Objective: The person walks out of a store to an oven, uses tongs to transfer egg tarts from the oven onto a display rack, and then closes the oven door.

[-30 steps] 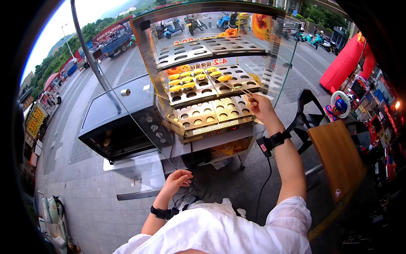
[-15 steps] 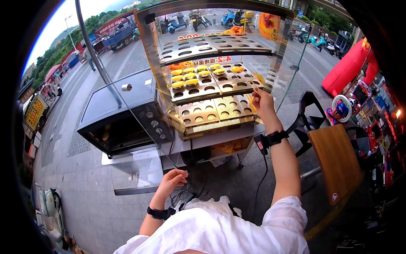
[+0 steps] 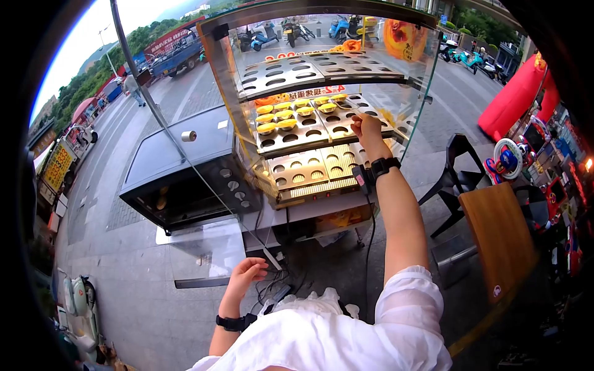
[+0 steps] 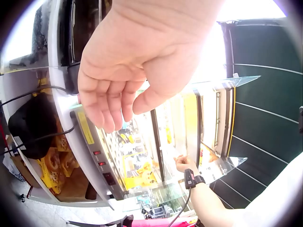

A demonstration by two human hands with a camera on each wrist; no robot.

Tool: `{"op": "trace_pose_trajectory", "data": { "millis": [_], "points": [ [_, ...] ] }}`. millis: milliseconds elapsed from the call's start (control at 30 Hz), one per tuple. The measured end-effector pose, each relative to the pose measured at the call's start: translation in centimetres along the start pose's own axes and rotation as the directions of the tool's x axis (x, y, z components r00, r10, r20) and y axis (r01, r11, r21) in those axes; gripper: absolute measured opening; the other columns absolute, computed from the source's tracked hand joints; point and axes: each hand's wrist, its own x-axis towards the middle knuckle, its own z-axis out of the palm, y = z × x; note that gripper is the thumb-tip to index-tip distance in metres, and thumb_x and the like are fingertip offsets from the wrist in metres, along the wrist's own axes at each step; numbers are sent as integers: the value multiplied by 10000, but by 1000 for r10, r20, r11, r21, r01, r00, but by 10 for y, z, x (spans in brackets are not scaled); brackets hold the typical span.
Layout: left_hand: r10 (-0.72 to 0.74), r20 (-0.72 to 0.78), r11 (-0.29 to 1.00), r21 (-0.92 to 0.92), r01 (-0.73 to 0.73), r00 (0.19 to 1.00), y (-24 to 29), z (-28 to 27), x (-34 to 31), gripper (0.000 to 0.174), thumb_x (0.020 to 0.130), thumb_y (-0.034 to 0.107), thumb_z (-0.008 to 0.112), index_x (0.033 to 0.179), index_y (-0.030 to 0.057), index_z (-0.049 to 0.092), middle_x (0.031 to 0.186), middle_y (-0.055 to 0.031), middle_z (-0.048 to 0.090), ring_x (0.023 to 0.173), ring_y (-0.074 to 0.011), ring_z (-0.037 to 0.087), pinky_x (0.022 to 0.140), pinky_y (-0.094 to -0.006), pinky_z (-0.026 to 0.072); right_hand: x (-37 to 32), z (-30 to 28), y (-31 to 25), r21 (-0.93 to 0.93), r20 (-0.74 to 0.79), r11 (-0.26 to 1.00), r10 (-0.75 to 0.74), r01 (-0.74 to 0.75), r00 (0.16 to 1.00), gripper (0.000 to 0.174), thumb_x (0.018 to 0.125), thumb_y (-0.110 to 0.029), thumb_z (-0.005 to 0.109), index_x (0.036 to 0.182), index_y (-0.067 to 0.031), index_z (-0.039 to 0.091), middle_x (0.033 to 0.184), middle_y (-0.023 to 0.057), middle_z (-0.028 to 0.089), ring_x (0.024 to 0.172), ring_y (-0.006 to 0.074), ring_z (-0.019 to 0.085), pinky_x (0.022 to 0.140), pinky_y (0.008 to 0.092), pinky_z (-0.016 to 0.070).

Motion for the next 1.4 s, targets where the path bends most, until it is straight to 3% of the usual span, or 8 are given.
{"op": "trace_pose_trajectory", "data": {
  "millis": [233, 500, 633, 700, 867, 1067, 1267, 1400],
  "points": [
    [-44, 24, 999, -9, 44, 999, 0, -12, 2, 211, 925, 151, 506, 1099, 49, 566, 1006, -47, 636, 830, -114, 610, 726, -258, 497, -48, -34, -21, -18, -8, 999, 31, -31, 999, 113, 855, -130, 577, 782, -44, 585, 660, 22, 589, 474, 49, 469, 455, 191, 464],
    [-7, 188, 998, 56, -4, 982, 18, -27, 17, 202, 926, 146, 497, 1089, 48, 565, 1005, -37, 620, 856, -101, 597, 756, -246, 492, -151, -123, -18, -66, 91, 998, -9, 15, 996, 202, 928, -200, 486, 999, -31, 571, 726, 5, 537, 528, 58, 412, 463, 203, 354],
    [-34, 219, 997, 78, 17, 975, 21, -54, 21, 207, 920, 149, 507, 1086, 42, 567, 999, -37, 619, 840, -93, 586, 746, -237, 488, -251, -162, 24, 219, 379, 958, 92, -185, 921, 314, 965, -204, 422, 1209, -24, 503, 585, -40, 248, 471, 42, 243, 350, 171, 246],
    [-38, 241, 996, 85, 18, 970, 15, -75, 24, 205, 919, 150, 509, 1081, 42, 571, 998, -37, 619, 829, -88, 581, 738, -232, 485, -296, -165, 52, 282, 524, 912, 114, -298, 844, 273, 967, -204, 414, 1148, -27, 517, 528, -38, 236, 434, 57, 230, 336, 177, 280],
    [3, 263, 995, 91, -28, 965, 21, -125, 21, 200, 912, 146, 516, 1067, 37, 578, 980, -42, 624, 788, -83, 578, 714, -224, 482, -375, -77, 98, 64, 708, 922, 228, -382, 668, 230, 924, -181, 516, 991, 33, 567, 496, -34, 345, 384, 33, 256, 296, 183, 275],
    [5, 229, 997, 78, -23, 974, 11, -200, -1, 189, 908, 145, 519, 1049, 31, 575, 966, -46, 631, 803, -94, 586, 710, -232, 489, -408, 135, 175, -282, 450, 825, 564, -489, 692, 288, 943, -214, 470, 1036, 38, 570, 519, -72, 324, 403, 10, 247, 335, 162, 227],
    [-30, 168, 997, 74, 18, 985, -2, -266, -44, 216, 911, 149, 517, 1086, 36, 572, 989, -47, 629, 816, -105, 587, 741, -244, 490, -367, 242, 283, -404, 348, 807, 571, -430, 744, 239, 938, -203, 459, 1046, -29, 582, 549, -81, 334, 426, 9, 255, 364, 168, 220],
    [-31, 77, 1000, -4, 31, 997, -13, -308, -74, 220, 914, 145, 503, 1094, 38, 572, 998, -50, 631, 830, -108, 597, 750, -246, 489, -340, 290, 311, -482, 288, 780, 571, -399, 769, 220, 942, -180, 443, 1019, -31, 586, 556, -81, 346, 433, 10, 262, 376, 163, 217]
  ]
}}
